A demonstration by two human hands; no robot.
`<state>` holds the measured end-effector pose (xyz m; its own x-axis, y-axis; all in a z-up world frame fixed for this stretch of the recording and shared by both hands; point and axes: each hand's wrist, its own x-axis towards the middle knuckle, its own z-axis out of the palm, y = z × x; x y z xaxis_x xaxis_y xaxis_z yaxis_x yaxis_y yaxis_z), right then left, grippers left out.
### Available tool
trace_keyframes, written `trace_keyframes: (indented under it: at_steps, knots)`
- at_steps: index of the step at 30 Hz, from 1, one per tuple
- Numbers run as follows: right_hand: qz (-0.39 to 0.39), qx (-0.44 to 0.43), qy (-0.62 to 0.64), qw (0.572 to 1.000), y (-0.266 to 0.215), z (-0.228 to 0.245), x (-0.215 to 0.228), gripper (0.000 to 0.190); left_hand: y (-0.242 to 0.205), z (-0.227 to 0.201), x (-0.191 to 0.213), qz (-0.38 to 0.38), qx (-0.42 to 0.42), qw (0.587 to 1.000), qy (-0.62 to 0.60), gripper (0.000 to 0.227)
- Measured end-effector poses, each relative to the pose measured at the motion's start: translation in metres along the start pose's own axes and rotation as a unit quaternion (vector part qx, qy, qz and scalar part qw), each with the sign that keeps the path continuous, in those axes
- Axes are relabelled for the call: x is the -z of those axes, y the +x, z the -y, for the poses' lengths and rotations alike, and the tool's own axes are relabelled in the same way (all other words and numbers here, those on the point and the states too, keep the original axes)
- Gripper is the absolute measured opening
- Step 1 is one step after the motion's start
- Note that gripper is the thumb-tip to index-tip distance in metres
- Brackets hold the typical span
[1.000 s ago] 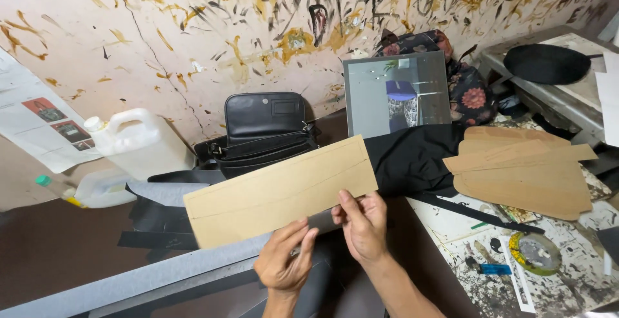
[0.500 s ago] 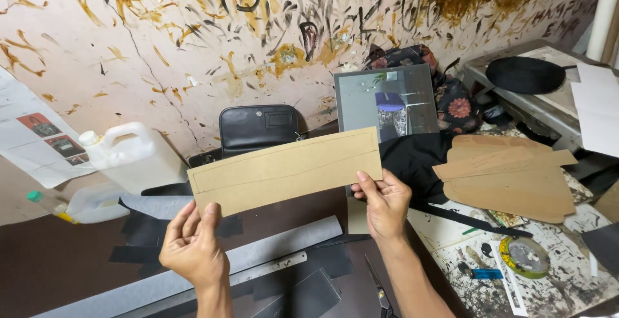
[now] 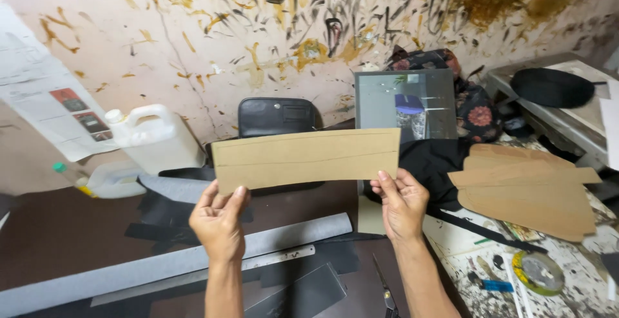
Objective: Inspecting a leather bag and preparing leather components using templates, scissors, and a ruler.
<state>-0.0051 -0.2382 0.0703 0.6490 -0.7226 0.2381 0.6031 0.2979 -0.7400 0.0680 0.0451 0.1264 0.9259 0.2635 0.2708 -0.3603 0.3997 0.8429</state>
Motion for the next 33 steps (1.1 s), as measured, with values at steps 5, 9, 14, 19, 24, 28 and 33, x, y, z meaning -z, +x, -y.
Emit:
trace_keyframes:
  at_steps: [5,9,14,19,24,28,33]
  knots:
    - [-0.01,0.036,-0.063,0.997,0.005,-0.014,0.002,0.028,-0.009,0.01,-0.01,-0.051,-0.059,0.997,-0.004,0.046]
    - [-0.096,0.048,-0.049,0.993,-0.001,-0.002,-0.014,0.039,-0.022,-0.003,-0.03,-0.076,-0.068,0.994,-0.037,0.054]
    - [-0.1,0.101,-0.062,0.988,-0.004,-0.006,-0.012,0.035,-0.022,0.007,-0.034,-0.094,-0.091,0.991,-0.035,0.057]
    - [-0.121,0.153,-0.039,0.98,0.001,-0.017,-0.012,0.031,-0.013,0.022,-0.03,-0.114,-0.106,0.987,-0.045,0.041]
    - [-0.131,0.166,-0.055,0.976,-0.002,-0.013,-0.021,0.031,-0.012,0.017,-0.031,-0.131,-0.068,0.989,-0.029,0.041]
    - [-0.106,0.161,-0.061,0.979,-0.007,-0.006,-0.029,0.036,-0.008,0.022,-0.027,-0.148,-0.08,0.986,-0.015,0.049]
    - [-0.103,0.147,-0.057,0.982,-0.007,-0.007,-0.028,0.037,-0.006,0.027,-0.023,-0.15,-0.075,0.986,-0.013,0.053]
